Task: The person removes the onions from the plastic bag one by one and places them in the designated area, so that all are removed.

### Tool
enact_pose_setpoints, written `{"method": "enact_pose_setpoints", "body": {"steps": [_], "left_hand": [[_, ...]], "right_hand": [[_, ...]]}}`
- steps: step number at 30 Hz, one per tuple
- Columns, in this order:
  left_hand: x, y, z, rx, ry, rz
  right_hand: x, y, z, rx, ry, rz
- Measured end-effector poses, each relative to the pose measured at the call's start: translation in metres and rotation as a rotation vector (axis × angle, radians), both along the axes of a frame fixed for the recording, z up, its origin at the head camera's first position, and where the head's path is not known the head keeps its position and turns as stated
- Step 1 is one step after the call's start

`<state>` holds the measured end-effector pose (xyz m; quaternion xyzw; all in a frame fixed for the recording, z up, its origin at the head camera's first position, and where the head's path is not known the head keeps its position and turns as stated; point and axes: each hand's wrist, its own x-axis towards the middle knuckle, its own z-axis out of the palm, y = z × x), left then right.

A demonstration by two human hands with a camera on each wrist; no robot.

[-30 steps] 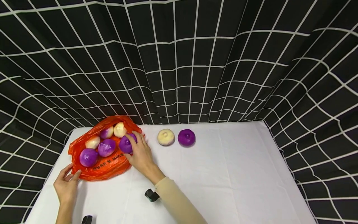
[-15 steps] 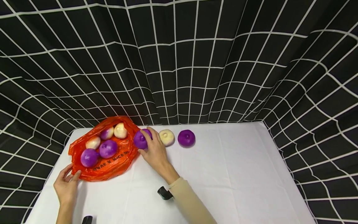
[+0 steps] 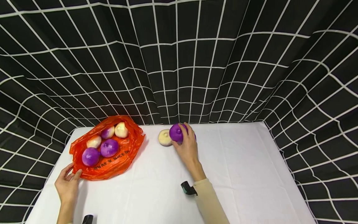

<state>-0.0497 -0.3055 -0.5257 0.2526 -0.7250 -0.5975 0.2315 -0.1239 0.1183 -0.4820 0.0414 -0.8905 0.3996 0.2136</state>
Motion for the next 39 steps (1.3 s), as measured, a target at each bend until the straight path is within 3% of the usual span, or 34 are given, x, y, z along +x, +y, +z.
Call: {"method": "enact_pose_setpoints", "body": {"steps": [11, 20, 28, 39], "left_hand": [[0.001, -0.002, -0.002, -0.029, -0.024, 0.001], [0.002, -0.006, -0.005, -0.039, -0.03, 0.001], [0.004, -0.007, -0.005, -0.018, -0.004, 0.002], [0.004, -0.001, 0.0, -0.071, -0.077, -0.021]], "right_hand": [[0.0, 0.057, -0.01, -0.094, -0.019, -0.134], [0.003, 0.091, -0.035, -0.044, -0.078, -0.221], [0.0, 0.104, -0.052, -0.007, -0.151, -0.223], [-0.003, 0.117, -0.063, -0.007, -0.228, -0.23]]}}
